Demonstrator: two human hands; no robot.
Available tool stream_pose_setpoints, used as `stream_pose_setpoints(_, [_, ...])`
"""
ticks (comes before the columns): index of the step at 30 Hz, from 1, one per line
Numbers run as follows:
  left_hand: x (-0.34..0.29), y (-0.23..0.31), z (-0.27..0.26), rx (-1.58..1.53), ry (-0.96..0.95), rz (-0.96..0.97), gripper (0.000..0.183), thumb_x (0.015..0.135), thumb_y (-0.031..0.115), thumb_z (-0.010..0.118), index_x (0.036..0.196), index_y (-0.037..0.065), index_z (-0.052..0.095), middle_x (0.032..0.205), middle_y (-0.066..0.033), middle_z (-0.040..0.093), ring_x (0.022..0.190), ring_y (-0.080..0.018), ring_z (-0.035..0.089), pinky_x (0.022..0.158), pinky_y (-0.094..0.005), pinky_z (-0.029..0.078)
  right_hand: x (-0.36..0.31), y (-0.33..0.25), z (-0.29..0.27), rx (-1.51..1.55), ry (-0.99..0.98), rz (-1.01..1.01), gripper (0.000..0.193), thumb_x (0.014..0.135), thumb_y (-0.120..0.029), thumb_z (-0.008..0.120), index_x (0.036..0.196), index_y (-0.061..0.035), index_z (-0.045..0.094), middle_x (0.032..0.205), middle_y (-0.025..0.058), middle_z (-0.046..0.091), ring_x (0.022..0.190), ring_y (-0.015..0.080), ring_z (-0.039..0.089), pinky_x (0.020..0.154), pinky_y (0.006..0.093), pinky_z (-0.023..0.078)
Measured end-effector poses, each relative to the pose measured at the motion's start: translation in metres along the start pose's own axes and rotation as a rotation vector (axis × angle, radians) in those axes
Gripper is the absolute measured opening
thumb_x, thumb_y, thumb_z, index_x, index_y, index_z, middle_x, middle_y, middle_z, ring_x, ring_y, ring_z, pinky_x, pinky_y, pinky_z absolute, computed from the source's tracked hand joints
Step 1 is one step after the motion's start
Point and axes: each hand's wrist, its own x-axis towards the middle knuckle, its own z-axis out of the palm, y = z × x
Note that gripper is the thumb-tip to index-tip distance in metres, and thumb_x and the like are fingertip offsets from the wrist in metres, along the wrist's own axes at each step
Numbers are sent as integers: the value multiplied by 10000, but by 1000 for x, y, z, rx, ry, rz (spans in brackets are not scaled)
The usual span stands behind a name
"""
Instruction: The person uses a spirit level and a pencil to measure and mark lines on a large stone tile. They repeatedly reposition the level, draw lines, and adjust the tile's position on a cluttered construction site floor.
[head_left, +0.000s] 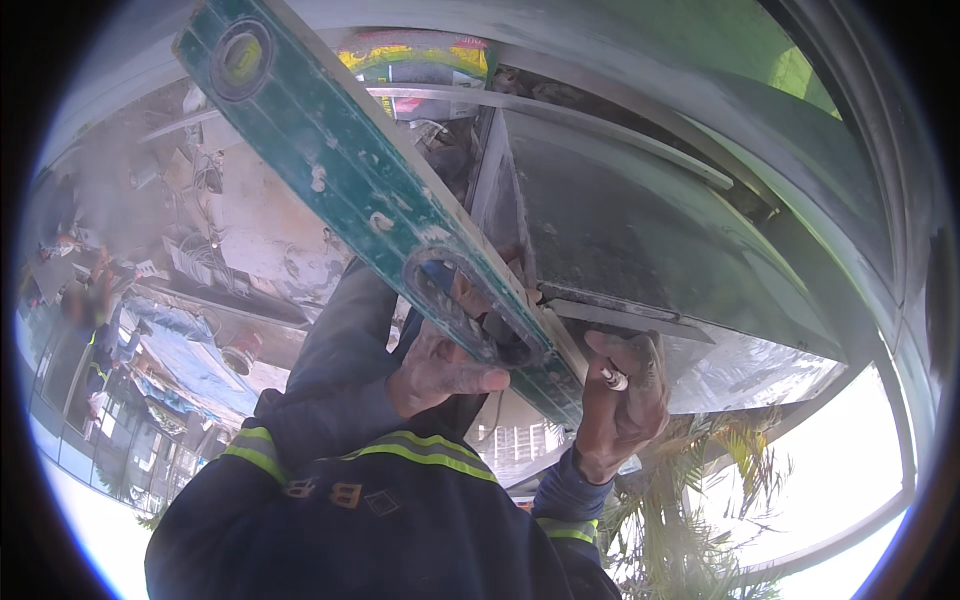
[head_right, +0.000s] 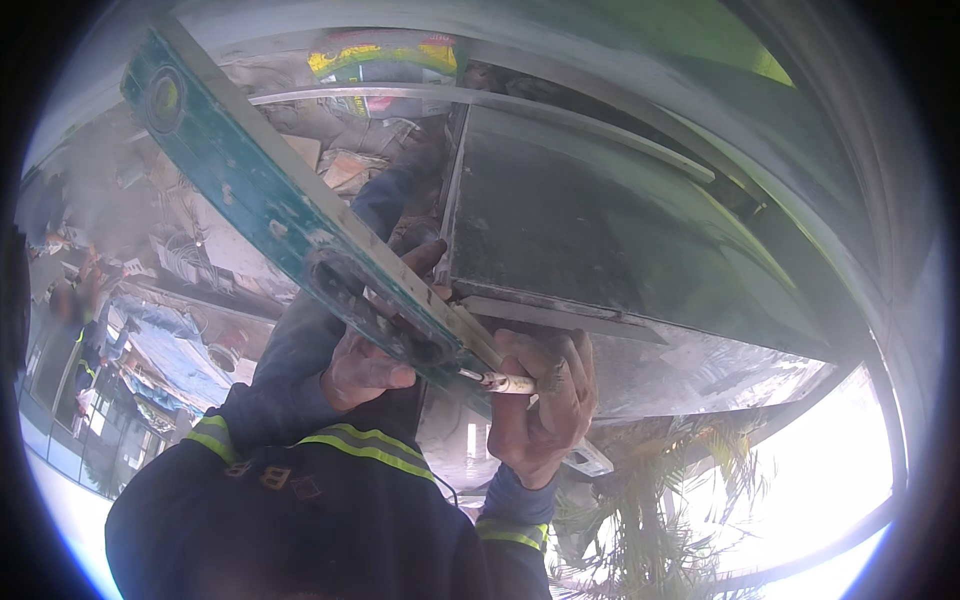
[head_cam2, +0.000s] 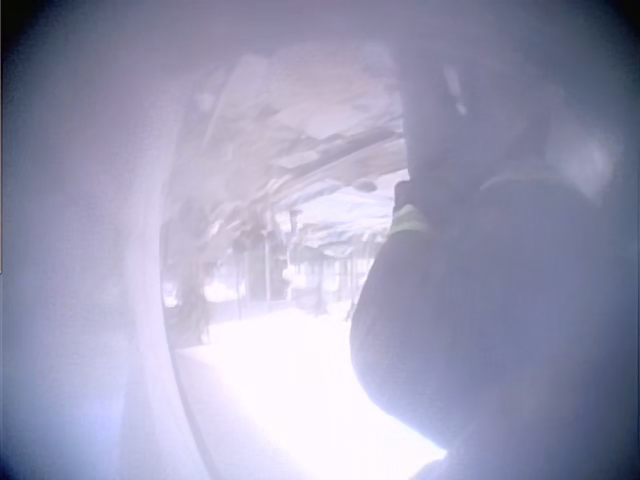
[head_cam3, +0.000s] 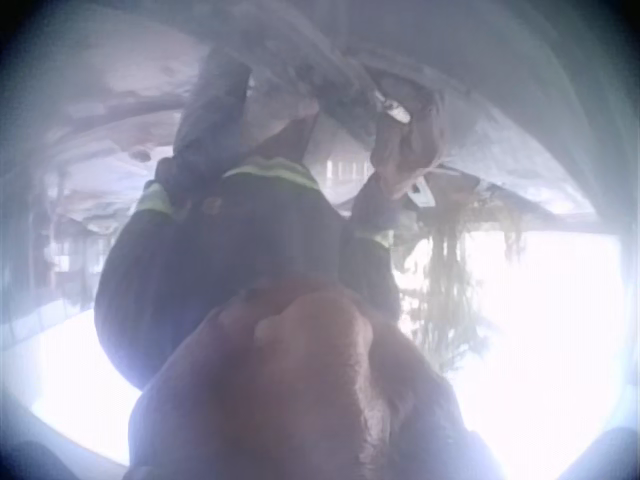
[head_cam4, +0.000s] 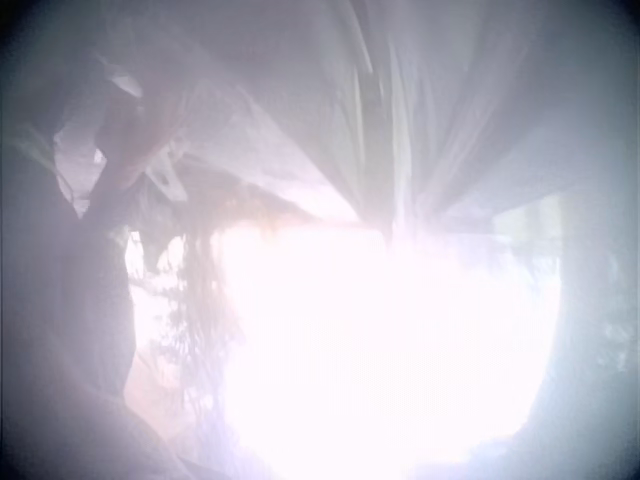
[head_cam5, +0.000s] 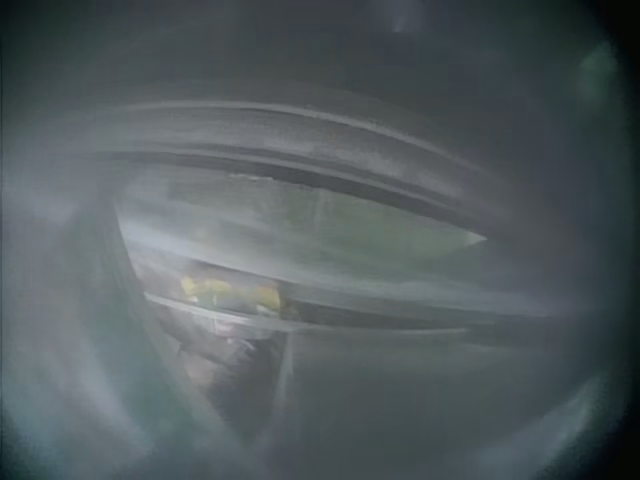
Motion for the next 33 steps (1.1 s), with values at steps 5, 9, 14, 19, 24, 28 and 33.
stream_pose_setpoints(5, [11, 10, -6, 105, -56, -56, 1019, 756, 422, 920, 1550, 31, 415, 1643, -179, 250, 1467, -266, 357, 1195, -452, 339, 17, -4, 7, 55, 82, 55, 237, 758, 64, 649, 981, 5, 703, 843, 106, 684, 744, 254, 589, 671, 351, 454])
stream_pose_setpoints(9, [17, 4, -24, 492, -141, 139, 1057, 752, 407, 924, 1562, 17, 369, 1627, -183, 261, 1443, -271, 391, 1197, -460, 333, 10, -6, 10, 45, 145, 125, 184, 807, 40, 660, 982, -3, 696, 841, 110, 693, 764, 242, 616, 702, 326, 470])
stream_pose_setpoints(14, [13, -3, -19, 317, -83, 195, 1102, 745, 327, 933, 1582, 10, 290, 1598, -181, 296, 1416, -278, 436, 1181, -464, 368, 8, 6, 18, 112, 222, 24, 135, 850, 12, 672, 982, -2, 695, 840, 104, 697, 756, 220, 613, 699, 306, 462])
stream_pose_setpoints(19, [-8, -3, -9, 286, 20, 129, 808, 725, 150, 928, 1399, -25, 518, 1453, -166, 445, 1334, -263, 466, 1118, -424, 389, 3, 2, 14, 146, 276, 84, 131, 873, -37, 677, 986, 19, 713, 807, 107, 664, 724, 196, 562, 653, 307, 412])
stream_pose_setpoints(24, [-21, -18, 11, 217, 24, 33, 753, 765, 130, 914, 1384, -44, 523, 1387, -146, 495, 1320, -240, 476, 1119, -408, 389, -21, 0, -4, 140, 414, 235, 354, 919, -283, 723, 1000, 62, 737, 831, 71, 641, 763, 139, 545, 734, 309, 433])
stream_pose_setpoints(28, [-16, -20, 11, 365, -55, -214, 850, 797, 129, 897, 1459, -54, 397, 1372, -143, 487, 1330, -228, 464, 1132, -412, 385, -42, 7, -9, 34, 490, 260, 317, 937, -246, 693, 999, 60, 747, 788, 65, 618, 769, 145, 546, 699, 289, 415])
stream_pose_setpoints(33, [-14, -31, 9, 492, -28, -81, 967, 794, 116, 876, 1512, -46, 249, 1388, -160, 453, 1329, -246, 453, 1129, -417, 384, -68, 24, -5, -81, 465, 285, 226, 930, -160, 669, 1010, 46, 719, 801, 104, 628, 729, 197, 548, 663, 331, 404])
